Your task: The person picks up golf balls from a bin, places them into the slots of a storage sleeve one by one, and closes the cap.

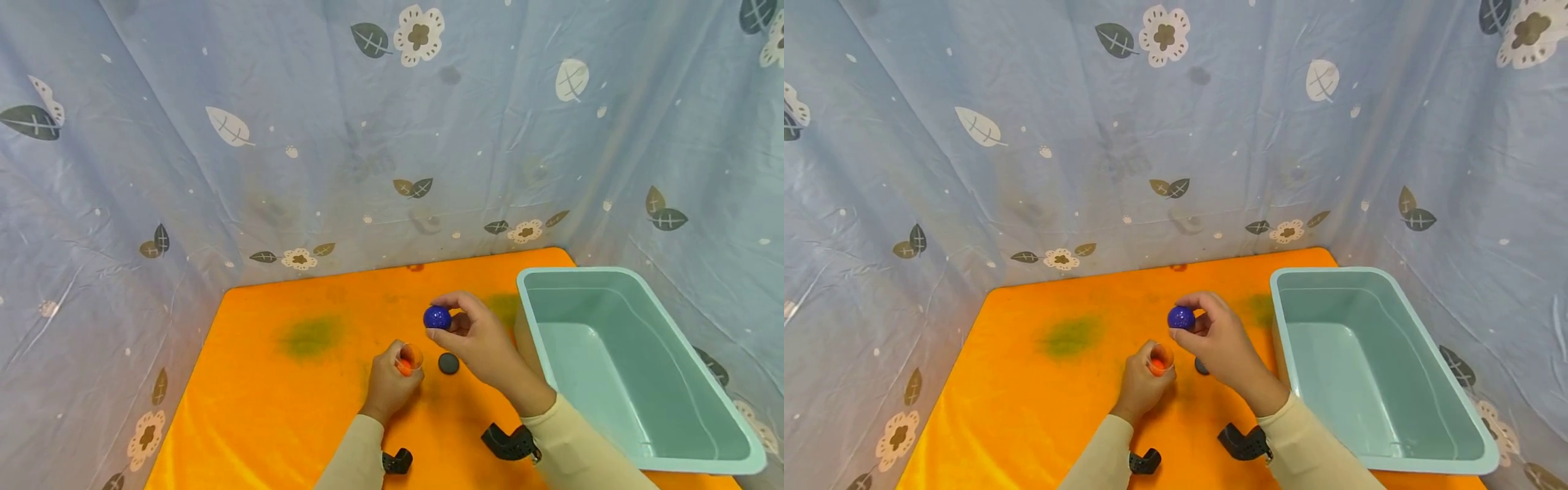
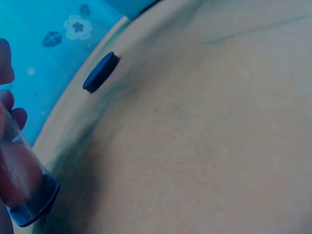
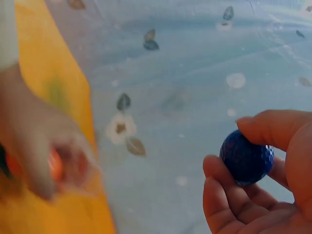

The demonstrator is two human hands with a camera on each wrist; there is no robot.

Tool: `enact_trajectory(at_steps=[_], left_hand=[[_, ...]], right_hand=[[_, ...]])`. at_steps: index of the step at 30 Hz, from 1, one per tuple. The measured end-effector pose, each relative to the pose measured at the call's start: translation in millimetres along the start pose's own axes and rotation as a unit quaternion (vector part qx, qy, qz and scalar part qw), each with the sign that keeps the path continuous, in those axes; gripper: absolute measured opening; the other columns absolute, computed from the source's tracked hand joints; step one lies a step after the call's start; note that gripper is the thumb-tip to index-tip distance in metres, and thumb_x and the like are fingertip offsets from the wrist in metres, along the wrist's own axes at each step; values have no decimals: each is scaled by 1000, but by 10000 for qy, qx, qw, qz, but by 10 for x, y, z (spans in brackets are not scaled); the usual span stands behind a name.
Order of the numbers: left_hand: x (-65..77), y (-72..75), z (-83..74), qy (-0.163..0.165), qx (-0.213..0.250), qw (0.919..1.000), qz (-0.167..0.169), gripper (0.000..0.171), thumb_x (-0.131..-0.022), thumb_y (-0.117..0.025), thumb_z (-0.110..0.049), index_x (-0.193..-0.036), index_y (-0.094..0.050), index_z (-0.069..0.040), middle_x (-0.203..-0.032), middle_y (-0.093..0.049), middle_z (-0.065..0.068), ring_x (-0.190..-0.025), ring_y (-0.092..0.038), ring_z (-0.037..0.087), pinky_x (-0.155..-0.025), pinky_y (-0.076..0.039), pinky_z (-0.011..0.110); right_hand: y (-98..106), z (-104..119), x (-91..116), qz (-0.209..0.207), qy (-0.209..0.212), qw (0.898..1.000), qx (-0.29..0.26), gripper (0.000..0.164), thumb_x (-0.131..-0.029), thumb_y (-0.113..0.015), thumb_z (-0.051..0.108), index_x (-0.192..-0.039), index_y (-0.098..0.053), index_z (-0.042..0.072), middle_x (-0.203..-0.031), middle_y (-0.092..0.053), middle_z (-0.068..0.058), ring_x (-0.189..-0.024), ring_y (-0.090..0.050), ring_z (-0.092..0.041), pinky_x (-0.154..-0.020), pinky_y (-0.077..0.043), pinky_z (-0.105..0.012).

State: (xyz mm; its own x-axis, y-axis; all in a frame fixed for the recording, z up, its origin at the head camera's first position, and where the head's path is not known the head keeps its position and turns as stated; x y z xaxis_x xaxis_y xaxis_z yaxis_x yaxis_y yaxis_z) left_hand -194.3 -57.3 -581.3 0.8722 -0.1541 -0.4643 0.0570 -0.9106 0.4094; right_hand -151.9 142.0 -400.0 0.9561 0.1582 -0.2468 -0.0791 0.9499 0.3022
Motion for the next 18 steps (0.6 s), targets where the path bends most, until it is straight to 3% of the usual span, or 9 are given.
enact_trajectory(at_steps=[7,18], left_hand=[[-9,-39,42,-265,-68,9996,-15,39,-73,-89,-3,-96,-61,-18,-79,-61,-12,-68,-56,7,-62,-52,26],[-7,6,62,-370,-157,9992,-53,38,-74,-90,-5,-98,-62,-13,-81,-66,-7,-69,-61,8,-65,-57,27]], right_hand=[[-343,-179,7,5,-427,9979,-486,38,-96,-83,6,-131,-68,6,-124,-62,-13,-81,-59,-27,-64,-51,-28],[-548,-503,20,-65,-625,9977,-266,35,-93,-86,7,-126,-72,5,-122,-65,-10,-75,-53,-24,-61,-46,-27]])
Point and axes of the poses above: each hand's wrist, its own x-axis away from the middle knuckle, its own y-axis out of the back of the hand, z = x × y, the point moved 1 cm from there along -x, towards the middle knuckle
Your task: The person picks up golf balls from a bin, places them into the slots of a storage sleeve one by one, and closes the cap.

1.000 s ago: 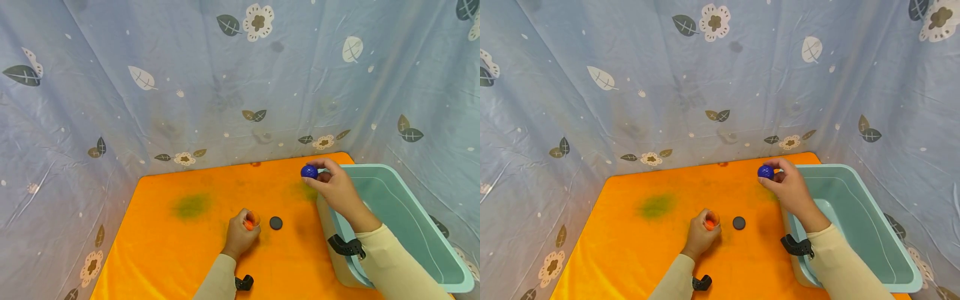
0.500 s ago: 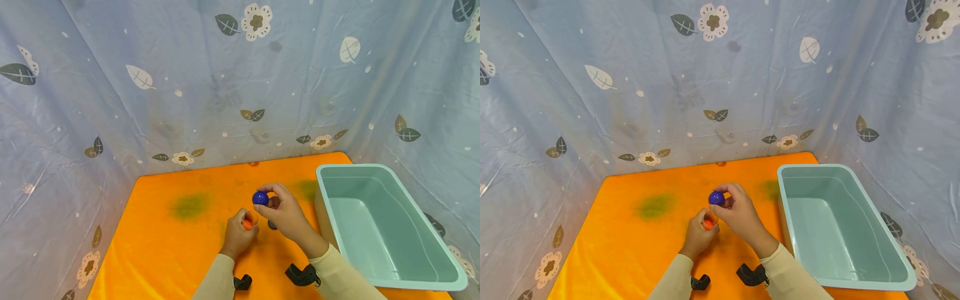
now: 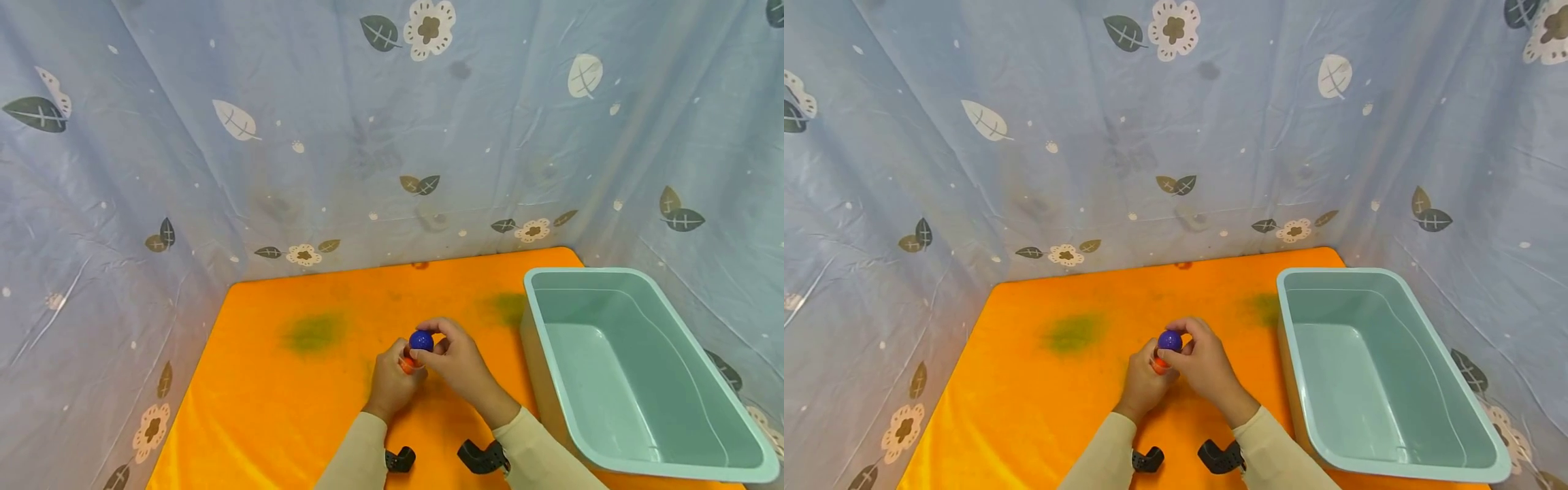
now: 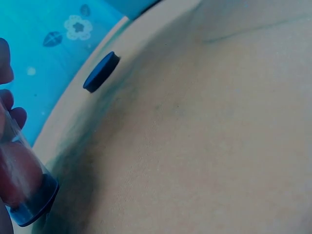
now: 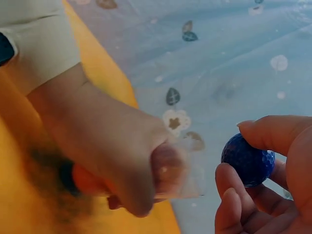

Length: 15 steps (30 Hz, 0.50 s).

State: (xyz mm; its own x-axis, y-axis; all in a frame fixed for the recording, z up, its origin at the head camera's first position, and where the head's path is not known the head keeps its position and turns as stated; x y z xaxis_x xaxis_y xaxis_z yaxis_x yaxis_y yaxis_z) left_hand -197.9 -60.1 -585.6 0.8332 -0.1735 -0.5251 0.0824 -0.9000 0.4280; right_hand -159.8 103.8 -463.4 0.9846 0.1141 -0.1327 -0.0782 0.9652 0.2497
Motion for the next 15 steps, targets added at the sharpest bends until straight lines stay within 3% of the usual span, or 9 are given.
enact_trajectory(at_steps=[8,15], left_hand=[[-11,-1,1,-265,-270,9993,-72,37,-78,-92,-7,-98,-62,-12,-80,-66,-5,-70,-62,9,-67,-57,26],[-13,1,-21,-233,-85,9997,-30,38,-76,-92,-6,-97,-62,-12,-79,-64,-6,-65,-58,7,-60,-54,26]], right_hand=[[-62,-133,39,232,-6,9996,140,35,-94,-86,9,-125,-71,4,-123,-64,-10,-77,-55,-23,-64,-50,-28],[-44,-128,54,227,-192,9993,211,33,-96,-83,7,-127,-70,4,-126,-63,-12,-77,-56,-23,-63,-49,-29]])
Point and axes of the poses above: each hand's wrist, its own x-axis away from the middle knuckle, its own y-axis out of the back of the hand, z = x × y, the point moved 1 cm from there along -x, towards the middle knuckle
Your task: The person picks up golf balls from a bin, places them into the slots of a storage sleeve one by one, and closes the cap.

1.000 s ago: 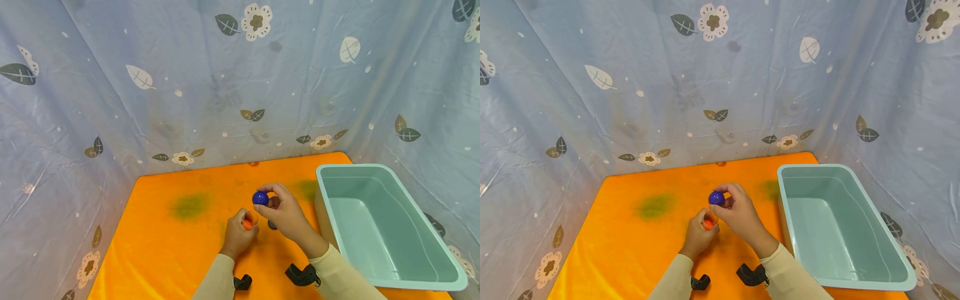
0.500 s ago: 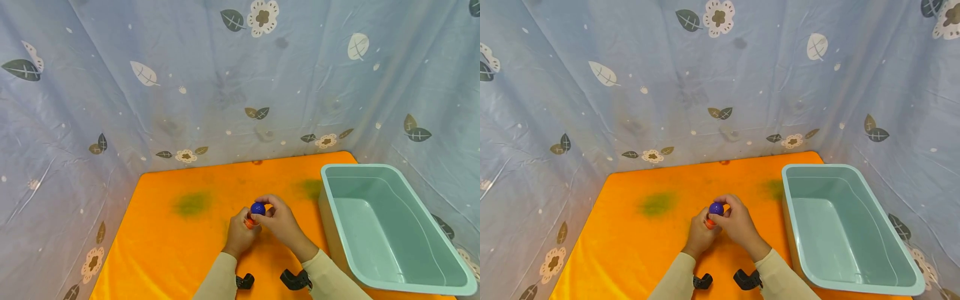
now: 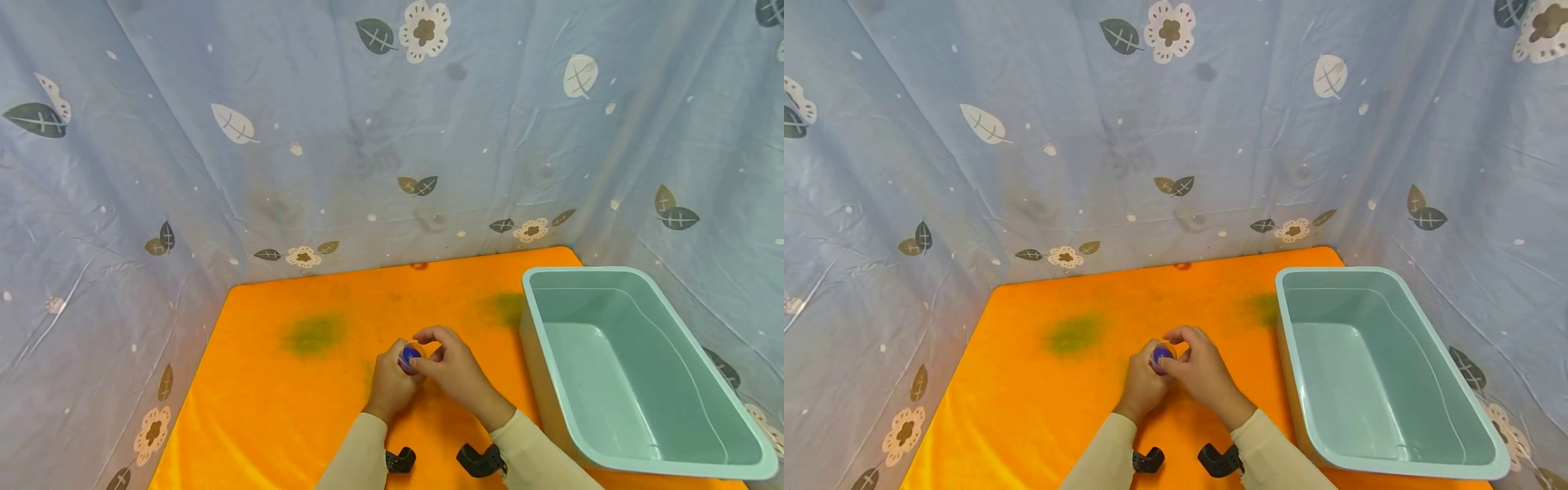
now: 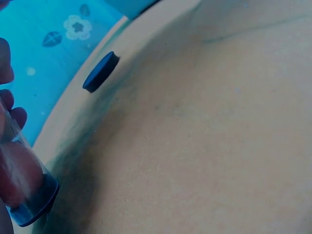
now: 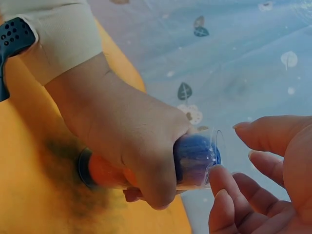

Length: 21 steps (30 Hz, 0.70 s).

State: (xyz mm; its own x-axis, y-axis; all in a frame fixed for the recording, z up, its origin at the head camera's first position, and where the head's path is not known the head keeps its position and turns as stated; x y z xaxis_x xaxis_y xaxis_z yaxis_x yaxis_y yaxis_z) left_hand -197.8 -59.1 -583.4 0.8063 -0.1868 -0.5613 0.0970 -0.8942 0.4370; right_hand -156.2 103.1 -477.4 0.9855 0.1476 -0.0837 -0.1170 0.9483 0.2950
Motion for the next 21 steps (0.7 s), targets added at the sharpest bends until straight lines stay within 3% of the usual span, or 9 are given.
enact_trajectory(at_steps=[13,21], left_hand=[[0,-6,2,-92,-15,10000,-31,38,-76,-93,-7,-98,-62,-12,-81,-65,-5,-66,-59,7,-61,-56,26],[5,1,8,135,57,9999,29,38,-74,-91,-6,-97,-61,-14,-81,-63,-9,-67,-57,8,-64,-55,27]], right_hand=[[46,2,-14,-40,24,10000,6,32,-97,-82,7,-126,-71,6,-125,-63,-11,-76,-57,-23,-63,-50,-30],[147,51,-62,-325,23,9995,29,30,-96,-82,7,-125,-72,9,-123,-65,-8,-74,-57,-22,-62,-49,-30]])
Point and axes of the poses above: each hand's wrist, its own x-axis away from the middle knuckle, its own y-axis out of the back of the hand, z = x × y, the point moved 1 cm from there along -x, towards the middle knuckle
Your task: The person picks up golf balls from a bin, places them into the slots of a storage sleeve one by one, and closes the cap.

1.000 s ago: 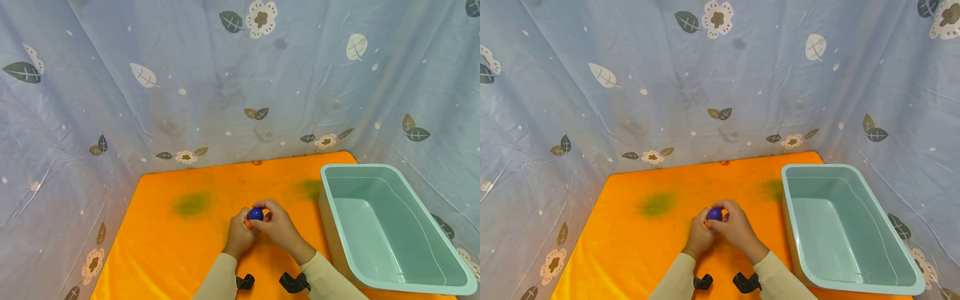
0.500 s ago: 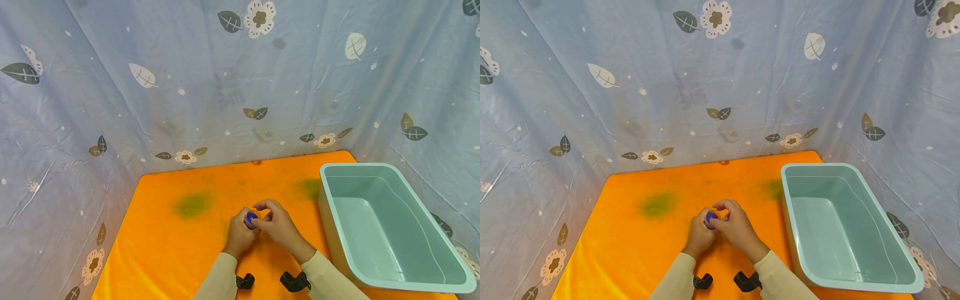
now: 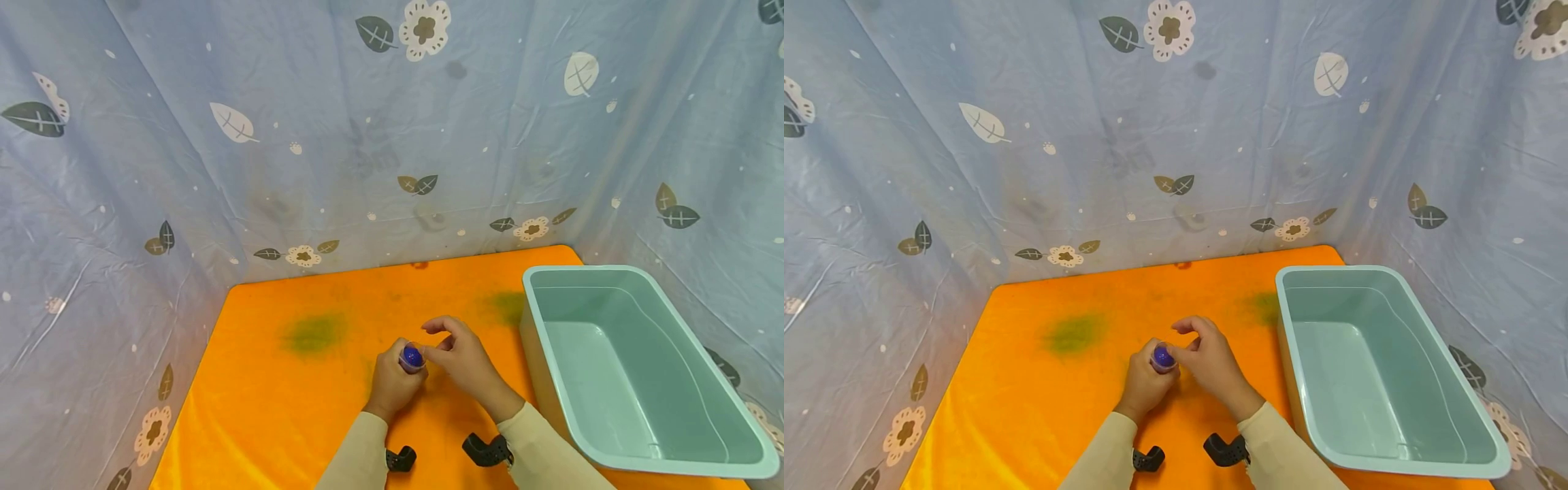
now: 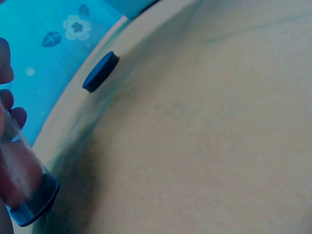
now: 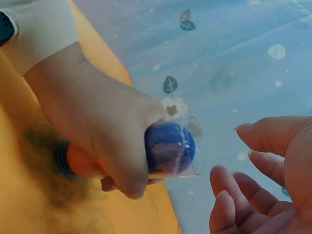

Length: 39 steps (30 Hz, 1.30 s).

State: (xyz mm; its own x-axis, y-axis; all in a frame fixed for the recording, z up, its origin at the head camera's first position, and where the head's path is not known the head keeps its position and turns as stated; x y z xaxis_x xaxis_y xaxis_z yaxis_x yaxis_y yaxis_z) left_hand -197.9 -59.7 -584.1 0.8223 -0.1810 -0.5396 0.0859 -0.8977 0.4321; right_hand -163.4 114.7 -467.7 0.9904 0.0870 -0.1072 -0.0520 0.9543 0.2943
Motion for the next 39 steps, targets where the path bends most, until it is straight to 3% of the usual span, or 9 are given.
enact_trajectory(at_steps=[8,16,20,26,39], left_hand=[[-7,-4,-1,21,97,10000,-14,41,-72,-91,1,-97,-63,-15,-81,-64,-10,-68,-59,8,-64,-54,28],[16,-2,-16,299,288,9991,101,44,-74,-93,2,-101,-64,-15,-85,-66,-10,-72,-62,9,-68,-57,31],[22,-5,-18,356,300,9988,133,42,-75,-93,2,-101,-64,-16,-86,-67,-10,-72,-62,9,-68,-57,30],[20,-6,-31,396,277,9987,135,42,-75,-93,2,-101,-64,-16,-85,-67,-9,-72,-62,10,-68,-57,31],[13,15,-59,532,267,9981,154,44,-75,-93,2,-103,-64,-14,-89,-68,-8,-77,-64,12,-75,-59,33]], right_hand=[[82,-118,-45,-267,-27,9996,-42,33,-97,-82,6,-128,-70,8,-125,-65,-11,-70,-56,-23,-59,-51,-29],[108,-455,-66,-622,106,9935,950,36,-95,-83,4,-129,-70,4,-123,-64,-17,-76,-57,-21,-65,-54,-29],[76,-712,-35,-620,-132,9895,1301,36,-96,-83,5,-129,-69,2,-122,-63,-18,-82,-59,-23,-76,-57,-38],[40,-990,16,-681,-411,9838,1608,37,-96,-83,8,-129,-68,0,-122,-62,-17,-107,-64,-37,-98,-54,-55],[-79,-1213,-10,-542,-413,9705,2312,48,-91,-89,12,-134,-68,3,-122,-59,-15,-110,-67,-39,-97,-55,-58]])
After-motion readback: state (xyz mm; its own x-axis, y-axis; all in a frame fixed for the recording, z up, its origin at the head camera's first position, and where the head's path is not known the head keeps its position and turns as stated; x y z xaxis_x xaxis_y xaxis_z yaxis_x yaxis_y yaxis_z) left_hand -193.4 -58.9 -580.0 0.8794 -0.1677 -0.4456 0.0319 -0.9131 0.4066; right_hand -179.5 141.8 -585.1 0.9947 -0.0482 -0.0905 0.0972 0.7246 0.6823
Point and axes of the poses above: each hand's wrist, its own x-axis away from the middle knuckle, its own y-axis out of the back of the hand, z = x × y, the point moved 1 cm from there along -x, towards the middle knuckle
